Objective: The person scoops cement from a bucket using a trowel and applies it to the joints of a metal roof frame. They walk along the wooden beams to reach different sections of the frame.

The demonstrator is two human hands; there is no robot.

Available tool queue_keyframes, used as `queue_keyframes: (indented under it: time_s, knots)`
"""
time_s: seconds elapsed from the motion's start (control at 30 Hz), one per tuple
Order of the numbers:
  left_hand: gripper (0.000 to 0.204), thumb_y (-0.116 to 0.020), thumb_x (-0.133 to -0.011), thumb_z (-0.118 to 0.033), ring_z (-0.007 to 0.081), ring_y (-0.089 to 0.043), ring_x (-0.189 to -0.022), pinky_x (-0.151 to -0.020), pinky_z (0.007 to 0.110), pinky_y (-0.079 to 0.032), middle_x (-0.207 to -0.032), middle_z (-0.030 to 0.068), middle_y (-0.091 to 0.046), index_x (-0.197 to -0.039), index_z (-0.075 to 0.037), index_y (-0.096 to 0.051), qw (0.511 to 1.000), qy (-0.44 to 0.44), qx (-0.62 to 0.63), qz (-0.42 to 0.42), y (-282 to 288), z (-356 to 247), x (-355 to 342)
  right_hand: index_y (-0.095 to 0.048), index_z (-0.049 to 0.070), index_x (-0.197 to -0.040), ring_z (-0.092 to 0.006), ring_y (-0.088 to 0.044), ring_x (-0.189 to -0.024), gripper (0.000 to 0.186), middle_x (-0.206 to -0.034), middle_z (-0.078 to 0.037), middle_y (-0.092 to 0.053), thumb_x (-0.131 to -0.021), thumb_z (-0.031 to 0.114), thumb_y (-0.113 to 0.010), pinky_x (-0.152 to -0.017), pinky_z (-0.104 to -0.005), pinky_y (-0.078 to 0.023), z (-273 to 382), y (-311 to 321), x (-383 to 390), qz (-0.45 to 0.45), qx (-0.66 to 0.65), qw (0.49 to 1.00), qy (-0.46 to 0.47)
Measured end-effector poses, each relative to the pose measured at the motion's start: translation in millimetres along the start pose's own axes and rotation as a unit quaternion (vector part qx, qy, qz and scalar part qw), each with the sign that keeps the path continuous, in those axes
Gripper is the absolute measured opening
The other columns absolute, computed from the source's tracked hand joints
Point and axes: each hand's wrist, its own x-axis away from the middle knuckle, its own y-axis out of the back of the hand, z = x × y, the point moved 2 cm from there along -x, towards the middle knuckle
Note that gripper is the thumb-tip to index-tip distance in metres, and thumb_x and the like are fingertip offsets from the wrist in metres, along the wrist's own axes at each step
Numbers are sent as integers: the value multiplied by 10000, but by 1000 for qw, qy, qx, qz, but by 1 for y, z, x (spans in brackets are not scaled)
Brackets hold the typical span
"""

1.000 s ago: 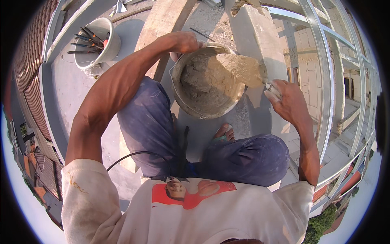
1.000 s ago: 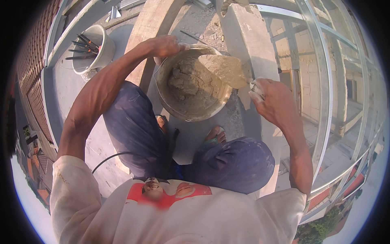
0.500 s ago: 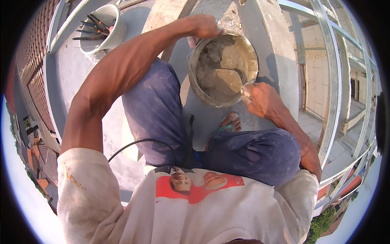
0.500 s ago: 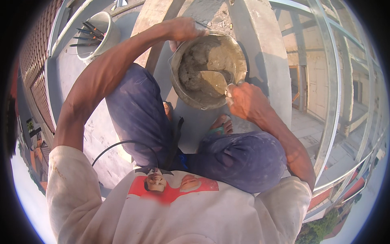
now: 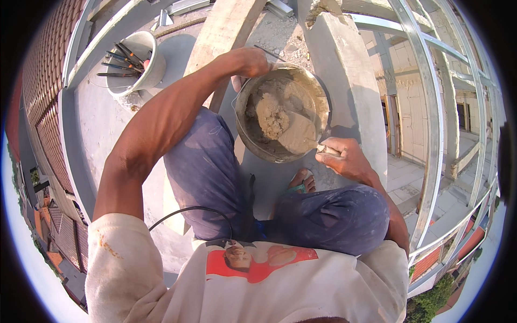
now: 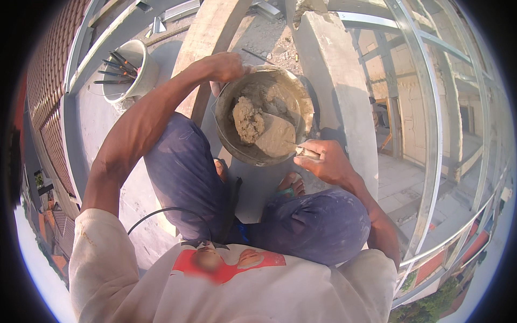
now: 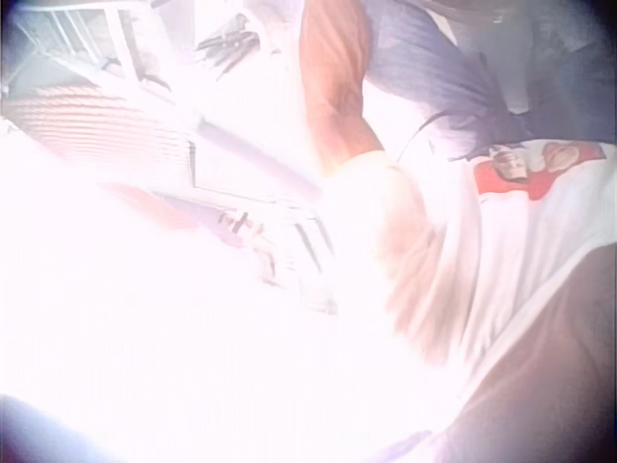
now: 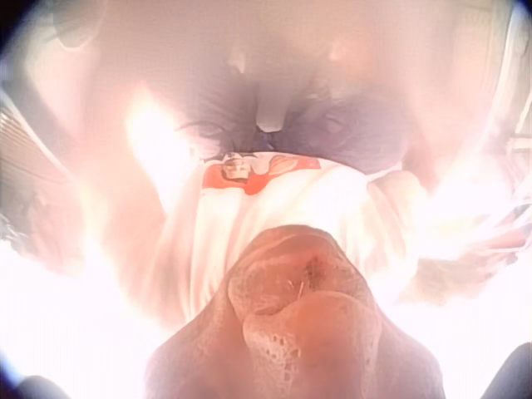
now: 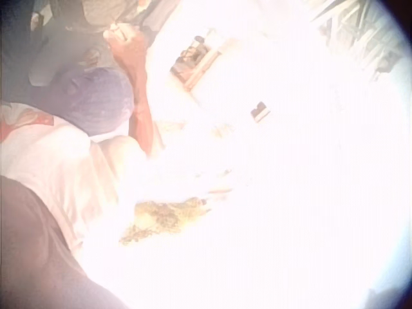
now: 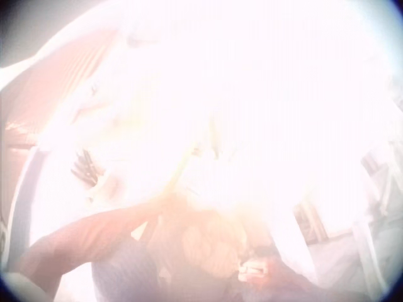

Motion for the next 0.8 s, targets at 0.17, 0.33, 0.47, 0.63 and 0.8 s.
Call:
queue_keyframes:
  time_s: [0.17, 0.33, 0.47, 0.63, 0.8]
  knots:
    - [630, -418, -1084, -437, 484, -668, -1082, -947, 536, -506, -1096, 334, -694, -1054, 126, -699, 996, 45, -78, 4, -2, 14, 0, -699, -25, -1044, -86, -531, -589, 242, -735, -28, -600, -953, 190, -634, -504, -250, -391, 16, 49, -5, -67, -191, 979, -34]
    - [497, -374, -1070, -282, 428, -661, -1168, -995, 482, -558, -1255, 284, -673, -1191, 86, -685, 990, 71, -96, 69, 2, 10, -7, -683, -46, -1097, -113, -585, -612, 277, -774, -62, -619, -942, 170, -605, -505, -279, -474, 59, 113, -45, -250, -104, 963, -12]
    - [461, -432, -1039, -247, 417, -693, -1112, -957, 470, -588, -1209, 299, -687, -1141, 119, -693, 989, 122, -47, 62, -6, 26, -18, -661, -73, -1081, -353, -707, -835, 288, -930, -215, -704, -910, 154, -613, -757, -451, -575, 50, 148, -128, -331, 272, 903, -42]
    - [438, -492, -1002, -248, 424, -703, -1085, -952, 475, -570, -1171, 296, -705, -1076, 123, -713, 992, 104, -72, 8, -1, 26, -7, -647, -77, -1090, -496, -648, -1067, 337, -1096, -347, -677, -930, 214, -591, -950, -542, -508, 50, 173, -125, -413, 354, 838, -31]
    - [496, -586, -1006, -379, 414, -716, -1030, -910, 492, -544, -1038, 273, -741, -1027, 93, -737, 989, 79, -122, -40, 11, 24, -3, -642, -86, -1120, -494, -661, -1066, 412, -1109, -355, -677, -1010, 286, -502, -940, -528, -526, 47, 208, -113, -382, 224, 893, -76]
